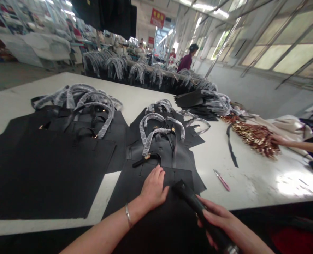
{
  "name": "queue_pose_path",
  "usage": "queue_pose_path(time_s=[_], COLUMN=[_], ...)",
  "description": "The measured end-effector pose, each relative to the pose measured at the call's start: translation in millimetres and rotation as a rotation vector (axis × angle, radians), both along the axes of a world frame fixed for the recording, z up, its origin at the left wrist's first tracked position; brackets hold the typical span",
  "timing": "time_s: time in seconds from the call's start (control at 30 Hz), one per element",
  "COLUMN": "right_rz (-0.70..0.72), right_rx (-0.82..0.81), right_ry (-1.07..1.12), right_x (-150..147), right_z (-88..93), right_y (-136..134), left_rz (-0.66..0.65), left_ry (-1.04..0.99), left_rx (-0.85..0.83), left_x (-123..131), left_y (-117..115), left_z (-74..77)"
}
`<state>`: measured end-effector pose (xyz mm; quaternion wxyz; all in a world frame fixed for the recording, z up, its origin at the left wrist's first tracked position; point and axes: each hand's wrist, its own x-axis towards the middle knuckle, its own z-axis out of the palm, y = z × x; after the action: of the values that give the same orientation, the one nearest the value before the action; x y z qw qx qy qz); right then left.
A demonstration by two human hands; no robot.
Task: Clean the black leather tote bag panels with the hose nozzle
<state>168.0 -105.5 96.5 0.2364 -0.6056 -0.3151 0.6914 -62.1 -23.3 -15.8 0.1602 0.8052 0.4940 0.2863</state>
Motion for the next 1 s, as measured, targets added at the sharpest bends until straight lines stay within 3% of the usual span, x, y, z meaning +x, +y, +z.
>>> queue_pose_path(time_s=[0.17,0.3,0.43,0.57,0.8,1.0], right_rz=[-0.103,-0.218,-0.098,0.046,0.125,0.196], right_rx=[0.149,0.303,0.199,0.084,0.078,0.028], right_ry=[0.009,-0.031,-0.001,0.073,0.097,0.073], right_x=[-23,-27,-21,-35,-69,-57], right_z=[-5.9,-2.7,0.1,-3.8,-3.7,2.2], right_y=[21,27,18,16,49,58], left_rz=[0.004,-0.07,-0.031,-0.014,-0.067,-0.021], left_ry=[-0.021,-0.082,-0.05,-0.017,0.052,0.054], left_rx=[-0.047,-0.139,-0.1,-0.083,-0.059,-0.058], left_x=[0,-17,-41,-53,-52,-52], left_y=[3,-2,-25,-42,-40,-43], left_z=[4.3,10.3,11.5,10.1,11.8,12.2])
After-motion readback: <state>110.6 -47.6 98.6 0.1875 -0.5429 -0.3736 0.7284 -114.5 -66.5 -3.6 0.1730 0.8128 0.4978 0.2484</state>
